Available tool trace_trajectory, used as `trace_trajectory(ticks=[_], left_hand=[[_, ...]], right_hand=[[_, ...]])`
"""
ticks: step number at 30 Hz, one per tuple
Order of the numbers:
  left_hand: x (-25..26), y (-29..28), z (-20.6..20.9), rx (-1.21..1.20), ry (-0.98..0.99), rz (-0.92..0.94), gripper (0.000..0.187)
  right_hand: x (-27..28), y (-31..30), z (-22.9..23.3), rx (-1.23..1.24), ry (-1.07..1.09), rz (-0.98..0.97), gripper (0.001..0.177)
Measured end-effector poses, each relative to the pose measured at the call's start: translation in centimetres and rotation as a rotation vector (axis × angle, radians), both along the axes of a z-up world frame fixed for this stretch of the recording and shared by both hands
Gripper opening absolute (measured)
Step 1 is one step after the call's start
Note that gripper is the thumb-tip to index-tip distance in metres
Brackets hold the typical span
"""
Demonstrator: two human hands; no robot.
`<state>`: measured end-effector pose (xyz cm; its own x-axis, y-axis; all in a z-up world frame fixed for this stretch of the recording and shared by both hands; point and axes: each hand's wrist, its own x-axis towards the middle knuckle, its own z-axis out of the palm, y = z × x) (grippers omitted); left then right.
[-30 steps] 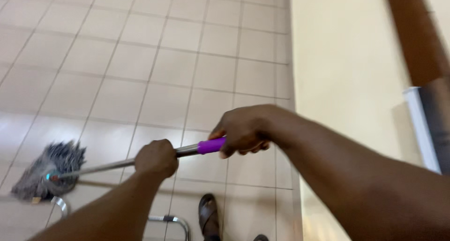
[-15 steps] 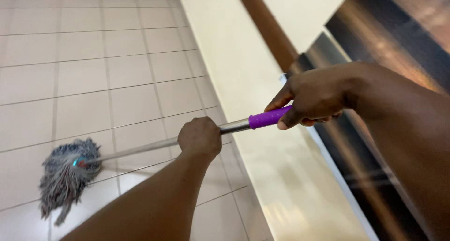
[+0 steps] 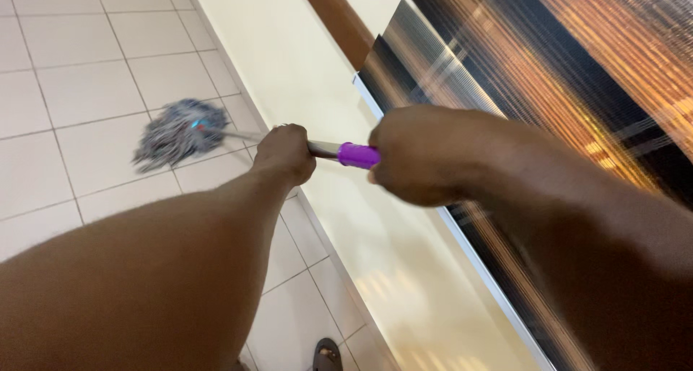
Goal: The person mops a tiled floor using a mop, moving the mop head back and forth across the tiles.
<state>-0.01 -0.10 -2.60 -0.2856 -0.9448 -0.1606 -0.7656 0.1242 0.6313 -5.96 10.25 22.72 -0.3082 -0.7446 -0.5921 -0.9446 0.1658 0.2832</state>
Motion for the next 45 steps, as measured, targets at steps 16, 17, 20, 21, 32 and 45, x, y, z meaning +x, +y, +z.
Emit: trace_trajectory(ticks=[16,17,20,21,32,45], left_hand=[[2.5,9.5,-4.3,-0.049,-0.035,-0.237,0.036],[1.9,10.1,-3.8,-0.030,-0.053,-0.243,0.035],[-0.3,12.9,-1.8,0.012,-0.084,-0.241,0.025],[-1.2,13.9,-1.2,0.015,-0.089,-0.236,0.024],[-11.0,27.5,3.9,0.068,-0.217,-0.254,0.027],[-11.7,34.4,3.8,-0.003,-0.225,-0.381,0.012]], right_hand=[[-2.7,9.3,-12.9,0.027,-1.238,-1.202,0.018],[-3.2,10.2,-12.3,0.029,-1.257,-1.228,0.016],[-5.2,13.5,-10.3,-0.005,-1.272,-1.275,0.014],[-6.0,14.5,-9.8,-0.023,-1.272,-1.284,0.015],[-15.2,27.9,-4.7,-0.152,-1.122,-1.155,0.008],[-14.9,34.4,-0.8,0.119,-0.518,-0.379,0.027]])
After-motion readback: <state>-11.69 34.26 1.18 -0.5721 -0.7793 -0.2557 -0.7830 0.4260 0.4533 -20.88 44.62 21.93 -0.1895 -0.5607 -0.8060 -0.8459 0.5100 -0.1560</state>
